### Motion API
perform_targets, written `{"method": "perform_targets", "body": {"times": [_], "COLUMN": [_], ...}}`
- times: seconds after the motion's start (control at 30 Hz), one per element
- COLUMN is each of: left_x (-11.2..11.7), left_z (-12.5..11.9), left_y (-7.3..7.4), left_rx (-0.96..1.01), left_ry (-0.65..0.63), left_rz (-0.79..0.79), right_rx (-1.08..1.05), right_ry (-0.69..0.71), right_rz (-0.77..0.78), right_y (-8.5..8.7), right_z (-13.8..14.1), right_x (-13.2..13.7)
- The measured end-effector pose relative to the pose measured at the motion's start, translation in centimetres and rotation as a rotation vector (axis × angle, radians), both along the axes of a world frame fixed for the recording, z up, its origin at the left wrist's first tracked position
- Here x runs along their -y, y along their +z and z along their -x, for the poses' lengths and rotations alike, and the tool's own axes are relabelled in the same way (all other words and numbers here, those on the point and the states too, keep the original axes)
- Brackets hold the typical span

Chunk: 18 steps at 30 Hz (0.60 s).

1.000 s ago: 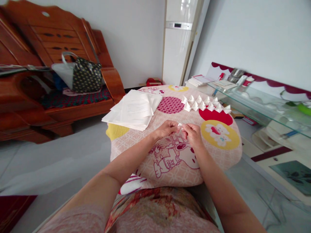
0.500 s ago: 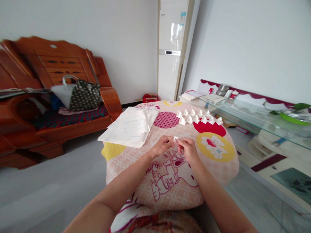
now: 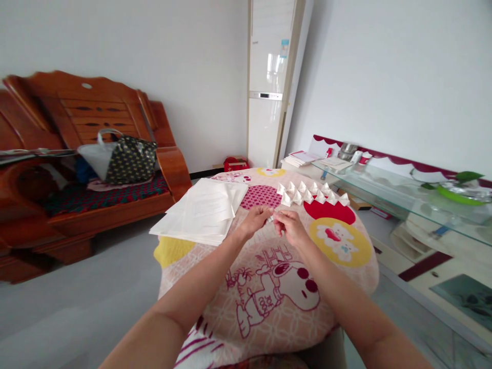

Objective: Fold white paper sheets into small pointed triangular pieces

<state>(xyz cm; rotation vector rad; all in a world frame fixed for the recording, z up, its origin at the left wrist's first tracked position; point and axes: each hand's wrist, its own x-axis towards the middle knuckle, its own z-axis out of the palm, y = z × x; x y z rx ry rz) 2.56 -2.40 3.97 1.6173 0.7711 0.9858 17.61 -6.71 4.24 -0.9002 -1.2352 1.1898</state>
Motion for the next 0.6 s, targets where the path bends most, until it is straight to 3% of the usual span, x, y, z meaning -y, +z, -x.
{"method": "perform_targets", "body": {"times": [0.17,0.33,0.47,0.6], "left_x": [-2.2,-3.1,-3.2,-3.4], "left_z": [-0.5,-0.3,0.0,-0.3], "left_y": [-0.5,-3.2,-4.9,-5.2], "left_rx": [-0.012,-0.092,-0.095,-0.095], "left_ry": [0.066,0.186,0.141,0.143], "left_rz": [-0.016,0.067,0.138,0.070], "right_rx": [0.022,0.053,0.085,0.087], "right_ry": [0.039,0.089,0.079,0.050], "right_rz": [-0.010,0.090,0.152,0.132], "right_y": [-0.1,-2.8,-4.5,-4.8], "right_z": [-0.3,-0.4,-0.5,-0.7], "right_x": [-3.1,-4.6,-5.0,-4.9]}}
